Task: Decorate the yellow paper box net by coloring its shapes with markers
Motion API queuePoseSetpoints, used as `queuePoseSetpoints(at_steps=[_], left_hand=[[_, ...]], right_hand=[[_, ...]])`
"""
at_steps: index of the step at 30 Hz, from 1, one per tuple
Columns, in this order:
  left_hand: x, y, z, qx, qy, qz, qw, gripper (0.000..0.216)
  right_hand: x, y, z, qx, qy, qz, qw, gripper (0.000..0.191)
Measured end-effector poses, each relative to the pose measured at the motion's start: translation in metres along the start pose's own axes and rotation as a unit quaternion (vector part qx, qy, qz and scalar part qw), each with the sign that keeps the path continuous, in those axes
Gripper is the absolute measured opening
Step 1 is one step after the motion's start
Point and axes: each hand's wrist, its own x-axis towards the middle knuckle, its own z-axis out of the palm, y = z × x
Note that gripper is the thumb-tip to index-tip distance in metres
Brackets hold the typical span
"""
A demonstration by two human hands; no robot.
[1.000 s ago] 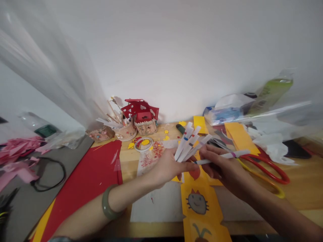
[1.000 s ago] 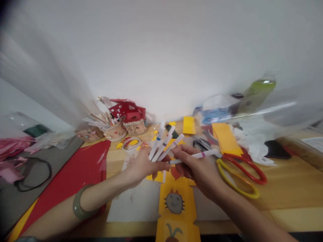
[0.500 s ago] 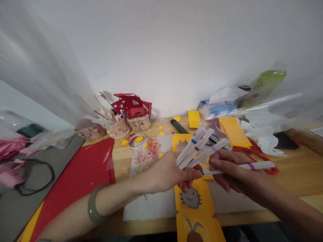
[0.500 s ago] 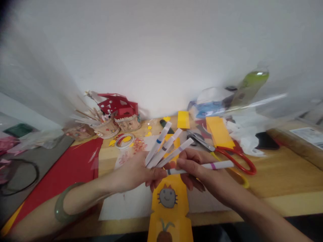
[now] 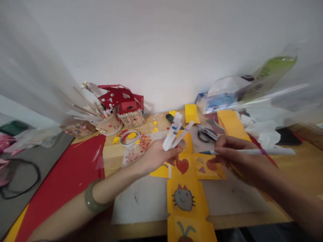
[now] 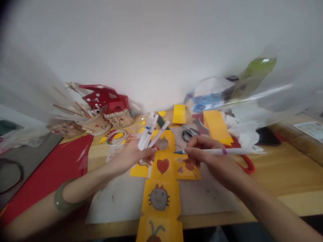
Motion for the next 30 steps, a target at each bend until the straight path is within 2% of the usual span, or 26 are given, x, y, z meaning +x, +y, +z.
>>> queuePoseSetpoints(at_steps=[3, 5, 9, 14, 20, 30], left_hand=[[0.018, -0.007, 0.015, 0.013, -0.024, 0.023, 0.999, 0.011], [0.026, -0.016, 0.017, 0.043, -0.024, 0.046, 0.998, 0.009], [0.037, -0.028, 0.009, 0.042, -0.024, 0.047, 0.998, 0.005], [0.045, -0.029, -0.003, 0.02, -0.009, 0.041, 0.999, 0.008], [0.047, -0.029, -0.005, 0.018, 0.001, 0.049, 0.999, 0.008], [0.04, -0.021, -0.003, 0.131, 0.005, 0.065, 0.989, 0.011]], right_hand=[[0.011, 0.013, 0.004, -0.054, -0.009, 0.018, 0.998, 0.03], [0.013, 0.017, 0.004, -0.085, -0.012, 0.028, 0.996, 0.03], [0.014, 0.016, 0.01, -0.068, -0.015, 0.049, 0.996, 0.025], [0.028, 0.011, 0.018, -0.096, -0.084, 0.064, 0.99, 0.024], [0.031, 0.016, 0.007, -0.203, -0.077, 0.014, 0.976, 0.022], [0.031, 0.016, 0.008, -0.288, -0.092, -0.012, 0.953, 0.021]])
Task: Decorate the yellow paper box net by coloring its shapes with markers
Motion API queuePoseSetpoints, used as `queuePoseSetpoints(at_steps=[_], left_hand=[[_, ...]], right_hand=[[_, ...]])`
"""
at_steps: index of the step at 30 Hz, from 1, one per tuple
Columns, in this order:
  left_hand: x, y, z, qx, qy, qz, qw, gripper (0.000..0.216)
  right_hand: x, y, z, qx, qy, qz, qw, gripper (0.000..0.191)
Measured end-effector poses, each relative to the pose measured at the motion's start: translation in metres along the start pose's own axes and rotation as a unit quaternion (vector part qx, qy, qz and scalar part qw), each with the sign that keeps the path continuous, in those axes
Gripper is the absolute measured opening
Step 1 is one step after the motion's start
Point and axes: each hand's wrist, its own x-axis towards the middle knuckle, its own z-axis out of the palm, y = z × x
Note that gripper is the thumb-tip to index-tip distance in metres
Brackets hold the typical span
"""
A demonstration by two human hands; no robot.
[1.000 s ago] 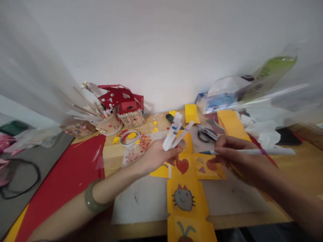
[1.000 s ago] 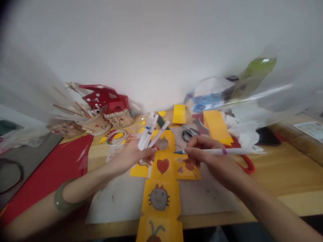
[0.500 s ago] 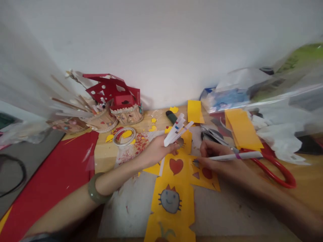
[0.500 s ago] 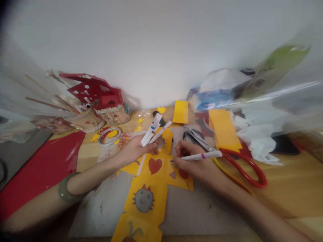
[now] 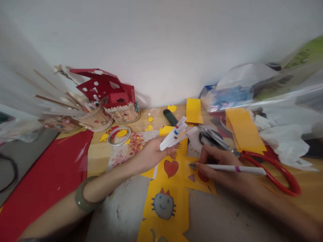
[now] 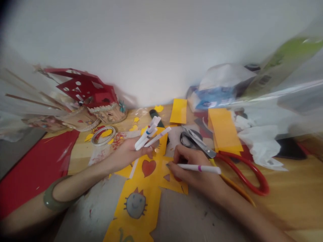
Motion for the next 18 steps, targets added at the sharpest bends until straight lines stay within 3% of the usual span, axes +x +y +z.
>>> queuePoseSetpoints(at_steps=[18], left_hand=[[0.0004, -0.0012, -0.0012, 0.028, -0.011, -0.013, 0.999, 0.012]], right_hand=[[0.003, 0.0012, 0.0016, -0.01, 0.003, -0.006, 1.0, 0.023]])
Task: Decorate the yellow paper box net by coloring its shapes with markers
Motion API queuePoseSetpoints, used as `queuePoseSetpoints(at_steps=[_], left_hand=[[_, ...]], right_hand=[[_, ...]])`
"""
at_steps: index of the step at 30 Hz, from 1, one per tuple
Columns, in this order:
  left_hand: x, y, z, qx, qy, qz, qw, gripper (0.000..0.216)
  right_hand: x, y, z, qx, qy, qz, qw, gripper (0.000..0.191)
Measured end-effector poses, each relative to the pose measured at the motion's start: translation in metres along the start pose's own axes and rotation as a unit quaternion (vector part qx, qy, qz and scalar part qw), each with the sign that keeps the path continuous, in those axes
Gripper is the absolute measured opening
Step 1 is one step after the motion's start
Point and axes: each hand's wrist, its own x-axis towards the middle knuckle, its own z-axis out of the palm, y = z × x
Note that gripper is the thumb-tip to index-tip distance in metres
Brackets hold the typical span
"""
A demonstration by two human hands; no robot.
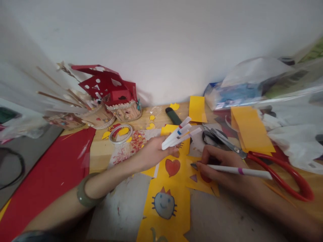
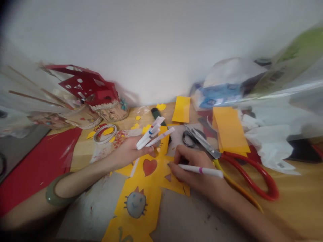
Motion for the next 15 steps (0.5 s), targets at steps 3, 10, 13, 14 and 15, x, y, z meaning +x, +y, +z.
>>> queuePoseSetpoints(at_steps=[3, 10, 13, 14, 15], left_hand=[[0.0001, -0.0012, -0.0002, -0.008, 0.0, -0.001, 1.0, 0.011], [0.0001, -0.0007, 0.0002, 0.004, -0.005, -0.007, 1.0, 0.01], [0.0, 0.0016, 0.0, 0.01, -0.005, -0.014, 1.0, 0.01], [0.0, 0.0022, -0.0001, 0.012, -0.004, -0.016, 1.0, 0.01], [0.0, 0.0026, -0.0002, 0.012, -0.004, -0.018, 1.0, 0.01]], right_hand=[[0.0002, 0.0025, 0.0003, 0.0, -0.002, -0.009, 1.0, 0.023], [0.0004, 0.0035, 0.0003, -0.008, -0.001, -0.014, 1.0, 0.023], [0.0009, 0.0041, 0.0002, -0.007, 0.004, -0.01, 1.0, 0.023], [0.001, 0.0042, 0.0002, 0.003, 0.0, -0.007, 1.0, 0.024], [0.001, 0.0042, 0.0002, 0.013, -0.003, -0.005, 1.0, 0.024]])
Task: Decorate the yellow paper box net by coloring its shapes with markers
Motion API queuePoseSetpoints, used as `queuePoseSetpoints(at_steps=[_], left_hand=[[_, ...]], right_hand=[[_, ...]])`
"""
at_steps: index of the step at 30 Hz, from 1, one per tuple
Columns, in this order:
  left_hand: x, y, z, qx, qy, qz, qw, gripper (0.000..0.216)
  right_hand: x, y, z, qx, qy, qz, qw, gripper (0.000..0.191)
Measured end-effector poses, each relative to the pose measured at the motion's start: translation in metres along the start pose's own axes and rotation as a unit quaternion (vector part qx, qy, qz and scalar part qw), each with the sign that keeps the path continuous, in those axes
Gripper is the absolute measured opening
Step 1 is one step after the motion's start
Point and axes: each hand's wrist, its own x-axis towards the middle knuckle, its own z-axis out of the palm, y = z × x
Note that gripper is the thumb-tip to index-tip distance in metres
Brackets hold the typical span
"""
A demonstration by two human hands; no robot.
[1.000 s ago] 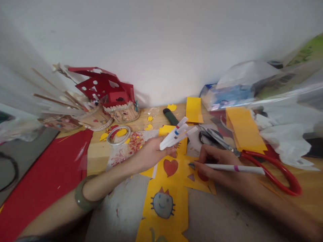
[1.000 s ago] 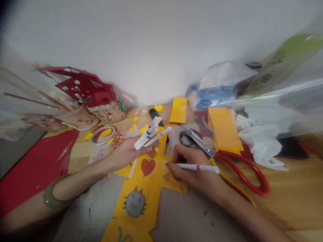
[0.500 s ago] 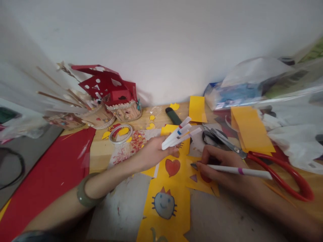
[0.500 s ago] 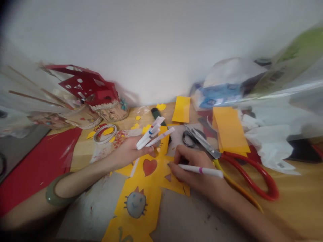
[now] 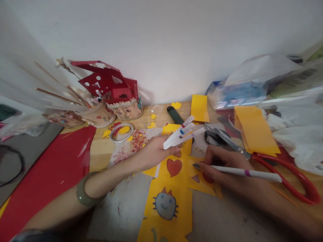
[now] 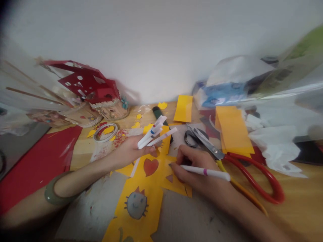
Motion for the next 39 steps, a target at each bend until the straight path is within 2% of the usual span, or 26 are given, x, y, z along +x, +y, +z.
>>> queuePoseSetpoints(at_steps=[23, 28, 32, 39], left_hand=[[0.001, -0.002, -0.001, 0.018, -0.004, -0.019, 1.0, 0.011], [0.001, -0.002, -0.001, 0.008, -0.005, -0.005, 1.0, 0.012], [0.0, -0.001, 0.0, -0.012, -0.007, -0.011, 1.0, 0.009], [-0.001, -0.001, -0.001, 0.002, -0.006, -0.006, 1.0, 0.011]], right_hand=[[-0.003, -0.009, -0.003, -0.013, -0.001, 0.039, 0.999, 0.022], [-0.003, -0.005, -0.004, -0.018, -0.016, 0.02, 1.0, 0.025], [-0.003, 0.001, -0.003, -0.008, -0.022, 0.037, 0.999, 0.023], [-0.002, -0.005, -0.003, -0.017, -0.012, 0.029, 0.999, 0.023]])
